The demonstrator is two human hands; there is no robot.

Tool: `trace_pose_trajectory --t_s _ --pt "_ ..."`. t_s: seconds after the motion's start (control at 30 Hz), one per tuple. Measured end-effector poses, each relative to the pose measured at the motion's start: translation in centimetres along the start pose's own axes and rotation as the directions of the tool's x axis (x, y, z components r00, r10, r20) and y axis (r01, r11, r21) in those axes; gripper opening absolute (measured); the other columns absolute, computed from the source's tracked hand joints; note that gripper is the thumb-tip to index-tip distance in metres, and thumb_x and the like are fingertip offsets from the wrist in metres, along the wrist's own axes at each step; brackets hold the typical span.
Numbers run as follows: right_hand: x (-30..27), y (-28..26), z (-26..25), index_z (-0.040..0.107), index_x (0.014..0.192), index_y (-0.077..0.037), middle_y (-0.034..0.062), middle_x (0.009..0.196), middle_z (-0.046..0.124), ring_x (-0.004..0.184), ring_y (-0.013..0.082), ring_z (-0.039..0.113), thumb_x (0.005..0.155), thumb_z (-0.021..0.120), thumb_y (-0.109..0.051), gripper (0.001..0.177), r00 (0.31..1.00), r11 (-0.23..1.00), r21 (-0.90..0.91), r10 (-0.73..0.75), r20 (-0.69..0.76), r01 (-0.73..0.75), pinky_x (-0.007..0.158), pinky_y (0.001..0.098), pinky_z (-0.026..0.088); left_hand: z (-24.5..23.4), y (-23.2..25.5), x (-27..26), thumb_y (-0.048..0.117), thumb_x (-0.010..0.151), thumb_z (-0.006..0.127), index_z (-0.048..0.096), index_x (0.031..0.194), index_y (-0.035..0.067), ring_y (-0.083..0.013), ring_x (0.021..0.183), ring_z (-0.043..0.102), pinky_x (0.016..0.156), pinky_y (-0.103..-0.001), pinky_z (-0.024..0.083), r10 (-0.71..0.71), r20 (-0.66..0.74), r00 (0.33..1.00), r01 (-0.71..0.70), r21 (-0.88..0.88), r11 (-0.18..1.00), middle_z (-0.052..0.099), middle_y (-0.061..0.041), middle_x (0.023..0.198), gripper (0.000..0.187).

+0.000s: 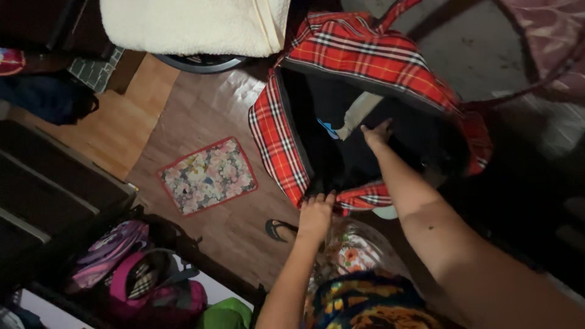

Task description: The person removes folded clothes from a red plaid bag and places them on a white table. They handle several items one by one, including patterned and solid-colored garments, and arrange them in a stack.

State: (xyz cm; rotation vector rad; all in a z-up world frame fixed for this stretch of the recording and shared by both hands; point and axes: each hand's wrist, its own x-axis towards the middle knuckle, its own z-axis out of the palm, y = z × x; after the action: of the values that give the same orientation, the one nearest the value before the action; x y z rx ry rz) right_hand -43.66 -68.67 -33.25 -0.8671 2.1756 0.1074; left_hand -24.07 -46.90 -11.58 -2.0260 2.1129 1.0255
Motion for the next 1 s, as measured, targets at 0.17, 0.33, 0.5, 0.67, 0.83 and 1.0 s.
trace_pose_trajectory --t_s 0.17,0.33,0.5,0.67,0.83,1.0 --pt "1.6 -1.3 3.3 -0.019 0.157 -0.021 0.0358 0.163 -0.014 0.146 0.0586 0.017 0.074 0.092 -0.054 0.143 0.987 0.987 -0.06 0.143 -0.076 -0.147 0.116 0.0574 0.031 -0.7 0.5 0.5 0.008 0.083 0.062 0.06 0.138 0.01 -0.0351 0.103 0.066 0.088 -0.048 0.051 -0.038 0.011 0.999 0.038 -0.076 0.996 0.068 -0.017 0.115 0.055" --pt "2.4 -0.2 3.3 -0.015 0.163 -0.024 0.0312 0.166 0.005 0.139 0.0563 0.037 0.08 0.087 -0.041 0.132 0.987 0.965 -0.233 0.091 -0.135 -0.121 0.109 0.057 0.043 -0.5 0.9 1.0 0.007 0.084 0.061 0.061 0.135 0.007 -0.0359 0.104 0.065 0.091 -0.049 0.051 -0.06 -0.012 0.998 0.059 -0.061 0.996 0.068 -0.017 0.116 0.051" --pt "2.6 3.8 -1.4 0.024 0.17 -0.03 0.0232 0.15 0.051 0.128 0.0441 0.059 0.078 0.076 -0.008 0.108 0.947 0.983 -0.107 -0.17 -0.272 0.146 0.11 0.0472 0.049 -0.7 1.0 1.2 0.007 0.085 0.062 0.062 0.136 0.007 -0.0357 0.104 0.065 0.088 -0.047 0.052 -0.06 -0.005 0.998 0.06 -0.057 0.997 0.068 -0.017 0.116 0.051" --pt "3.4 5.4 -5.4 0.047 0.156 -0.019 0.0201 0.136 0.064 0.121 0.0366 0.063 0.076 0.069 0.002 0.086 0.946 0.939 0.147 -0.293 -0.138 0.312 0.104 0.0419 0.05 -2.7 1.5 1.5 0.021 0.084 0.067 0.062 0.135 0.009 -0.0391 0.105 0.063 0.09 -0.05 0.049 -0.065 0.038 0.997 0.071 -0.18 0.981 0.068 -0.017 0.116 0.053" --pt "1.2 6.5 -8.0 0.058 0.142 -0.008 0.0158 0.127 0.07 0.114 0.0262 0.067 0.074 0.063 0.009 0.071 0.944 0.827 0.502 -0.325 0.059 0.254 0.096 0.0353 0.052 -5.2 2.3 2.6 0.036 0.094 0.068 0.055 0.144 0.006 -0.0434 0.116 0.061 0.098 -0.051 0.048 -0.07 0.051 0.996 0.086 -0.486 0.87 0.064 -0.023 0.126 0.06" --pt "-6.6 4.3 -10.9 0.063 0.127 -0.003 0.0156 0.116 0.073 0.105 0.0256 0.07 0.075 0.067 0.006 0.053 0.809 0.746 0.415 -0.587 0.04 0.521 0.092 0.0364 0.055 -5.2 3.6 3.9 0.039 0.098 0.066 0.048 0.151 0.004 -0.042 0.133 0.058 0.111 -0.043 0.046 -0.11 -0.149 0.983 -0.027 -0.702 0.712 0.06 -0.026 0.142 0.066"
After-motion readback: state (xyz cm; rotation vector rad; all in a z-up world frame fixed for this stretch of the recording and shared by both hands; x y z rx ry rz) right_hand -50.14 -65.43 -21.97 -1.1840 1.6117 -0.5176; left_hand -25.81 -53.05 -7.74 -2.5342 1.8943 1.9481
